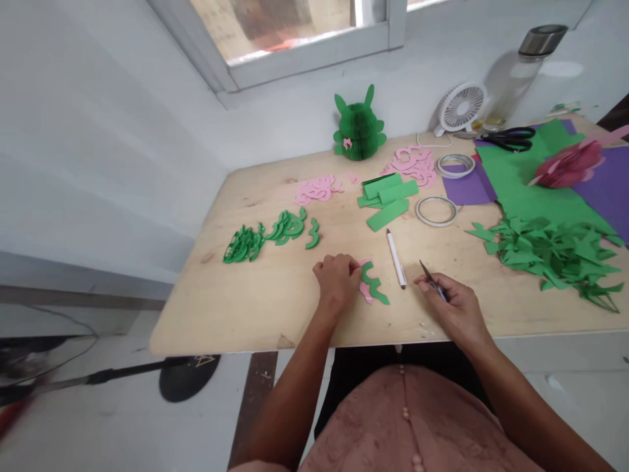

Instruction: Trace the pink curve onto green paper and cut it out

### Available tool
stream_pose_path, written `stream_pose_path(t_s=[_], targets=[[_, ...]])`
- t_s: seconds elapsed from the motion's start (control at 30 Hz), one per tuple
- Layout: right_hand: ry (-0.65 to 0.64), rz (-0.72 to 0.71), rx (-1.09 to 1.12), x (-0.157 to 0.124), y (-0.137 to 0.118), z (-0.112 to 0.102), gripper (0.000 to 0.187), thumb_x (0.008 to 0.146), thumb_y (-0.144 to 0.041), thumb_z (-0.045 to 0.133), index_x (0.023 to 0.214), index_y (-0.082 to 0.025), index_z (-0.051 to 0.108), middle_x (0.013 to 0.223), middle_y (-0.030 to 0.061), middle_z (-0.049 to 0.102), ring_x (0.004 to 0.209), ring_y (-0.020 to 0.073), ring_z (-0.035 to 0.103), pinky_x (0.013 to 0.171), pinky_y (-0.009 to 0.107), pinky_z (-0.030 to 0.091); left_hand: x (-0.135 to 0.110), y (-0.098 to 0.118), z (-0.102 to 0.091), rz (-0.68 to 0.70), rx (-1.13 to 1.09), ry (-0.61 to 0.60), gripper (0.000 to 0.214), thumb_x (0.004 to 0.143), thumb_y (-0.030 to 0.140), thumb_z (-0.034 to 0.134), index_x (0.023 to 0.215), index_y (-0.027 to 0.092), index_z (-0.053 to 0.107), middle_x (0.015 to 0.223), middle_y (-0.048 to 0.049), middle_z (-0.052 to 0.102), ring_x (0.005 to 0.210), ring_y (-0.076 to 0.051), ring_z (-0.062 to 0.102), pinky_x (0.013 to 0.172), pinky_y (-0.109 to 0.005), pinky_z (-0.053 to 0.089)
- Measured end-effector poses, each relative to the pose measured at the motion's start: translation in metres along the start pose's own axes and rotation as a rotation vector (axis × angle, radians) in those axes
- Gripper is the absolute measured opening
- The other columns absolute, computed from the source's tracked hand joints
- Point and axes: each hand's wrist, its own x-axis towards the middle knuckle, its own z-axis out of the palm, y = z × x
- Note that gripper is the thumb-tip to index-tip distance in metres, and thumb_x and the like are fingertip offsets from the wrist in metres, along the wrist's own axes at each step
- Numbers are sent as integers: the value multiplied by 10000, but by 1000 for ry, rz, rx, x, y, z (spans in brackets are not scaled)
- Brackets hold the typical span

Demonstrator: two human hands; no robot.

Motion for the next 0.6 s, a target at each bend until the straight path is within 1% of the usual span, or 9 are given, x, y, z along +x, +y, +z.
stream_pose_path(t_s=[0.1,0.2,0.3,0.47,0.53,0.6], targets=[[-2,8,-5,0,1,0,249,795,-405,590,819,-191,715,780,36,697,775,213,618,599,265,441,0,-1,-3,4,-22,-17,81,778,197,590,709,194,633,807,-33,689,960,-249,569,914,-440,311],[1,7,-5,0,0,0,241,792,-398,595,820,-189,712,777,34,694,776,212,614,606,265,440,0,-5,-11,12,-121,-53,84,766,182,579,696,188,626,774,-18,685,890,-222,593,888,-413,348],[4,5,-3,-1,-1,0,242,792,-397,594,817,-186,711,773,36,690,776,212,610,613,267,439,3,-12,-19,44,-274,-133,90,757,202,569,682,183,617,728,-6,669,791,-186,599,782,-339,404],[3,5,7,0,-2,0,248,794,-400,590,808,-182,707,776,38,688,780,211,605,630,270,443,12,-20,-30,105,-365,-238,113,737,254,578,672,171,618,688,3,633,684,-140,557,638,-256,407],[1,1,6,0,-3,0,245,797,-397,588,809,-184,707,773,34,687,769,206,604,635,271,445,17,-22,-36,131,-463,-311,126,728,282,586,691,163,609,678,8,607,645,-124,527,601,-241,393],[0,0,-1,0,-2,0,245,802,-397,583,812,-186,709,770,32,686,762,204,604,629,270,444,22,-24,-43,166,-589,-418,160,722,318,596,716,158,600,682,10,591,637,-115,511,598,-237,388]])
